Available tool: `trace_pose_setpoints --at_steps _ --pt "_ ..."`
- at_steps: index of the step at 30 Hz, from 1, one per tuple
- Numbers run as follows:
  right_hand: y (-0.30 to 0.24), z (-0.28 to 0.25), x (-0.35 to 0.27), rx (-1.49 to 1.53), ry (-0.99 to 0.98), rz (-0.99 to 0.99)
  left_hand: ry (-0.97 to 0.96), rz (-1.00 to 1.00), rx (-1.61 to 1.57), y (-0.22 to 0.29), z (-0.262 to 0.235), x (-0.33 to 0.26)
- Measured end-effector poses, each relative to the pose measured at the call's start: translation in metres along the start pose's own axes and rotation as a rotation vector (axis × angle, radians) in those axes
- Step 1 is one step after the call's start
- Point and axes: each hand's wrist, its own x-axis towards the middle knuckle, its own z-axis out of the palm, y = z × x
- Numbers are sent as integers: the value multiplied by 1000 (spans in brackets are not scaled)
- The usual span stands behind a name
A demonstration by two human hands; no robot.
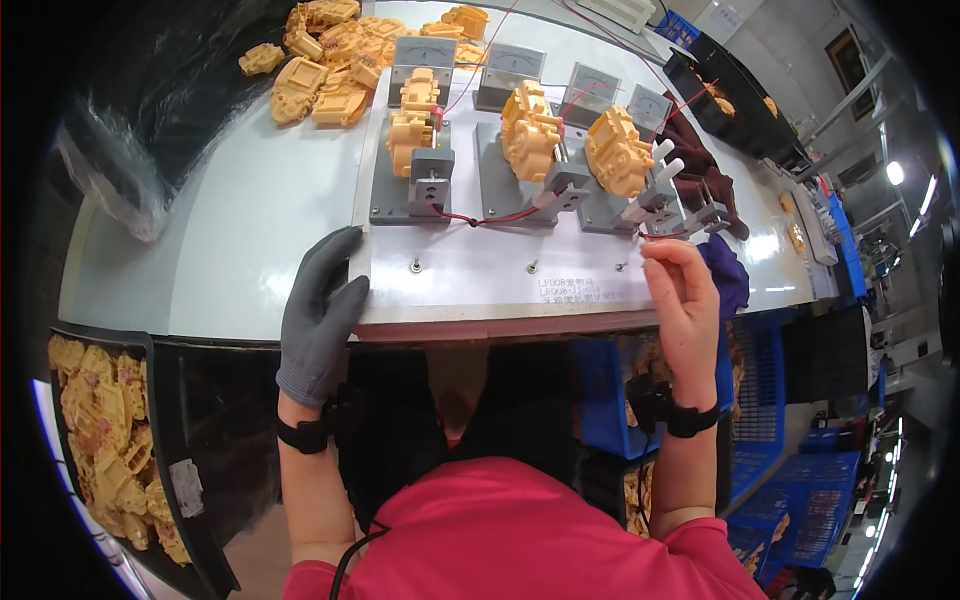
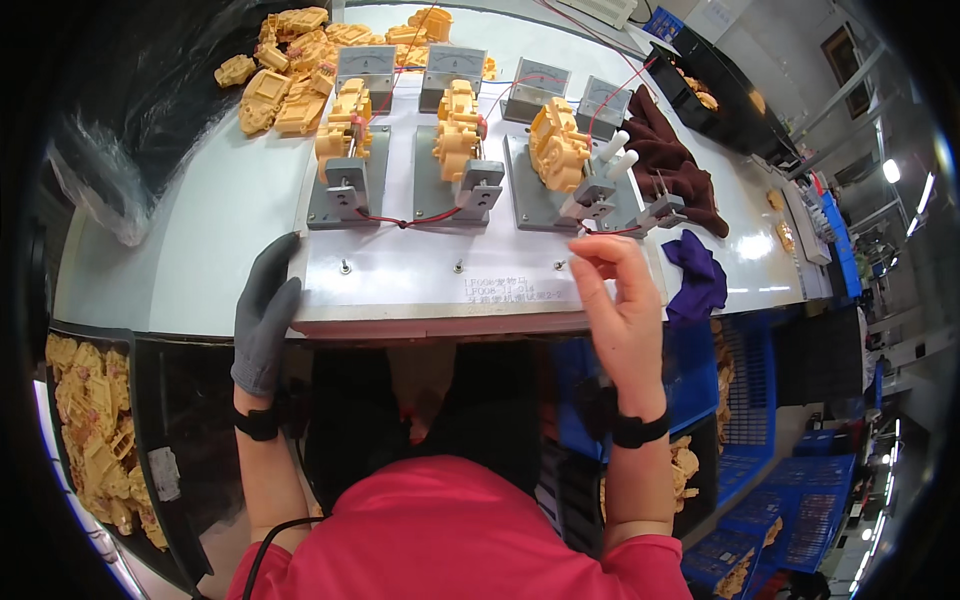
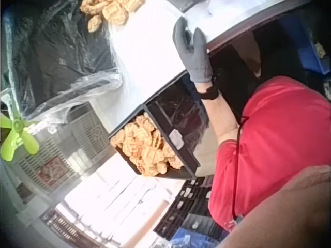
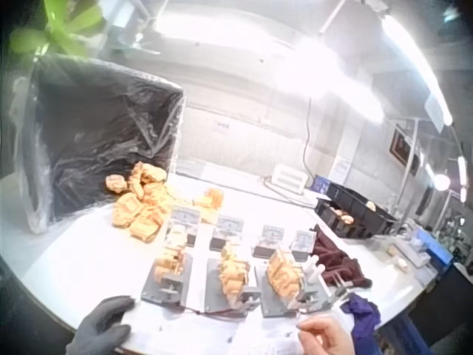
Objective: The person picks up yellow plastic electrical components from a bin and places them into a testing jig on a white workbench. They connect red and black wires to the components and operate a lever on the jig, repeating this process for multiple units.
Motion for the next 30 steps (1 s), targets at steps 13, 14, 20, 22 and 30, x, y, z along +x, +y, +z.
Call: trace_pose_setpoints --at_steps 13,14,20,22,30 --pt "-16 68 9 -344 -210 -241 -57 14 75 0 -4 0" --pt "-15 69 9 -328 -207 -237 -57 20 80 0 -4 1" --pt "-12 70 9 -318 -197 -268 -12 47 45 -4 -3 0" --pt "-11 71 9 -331 -192 -300 -10 39 33 -3 -3 0" --pt "-10 72 8 -334 -161 -325 -8 23 34 -2 -1 0"
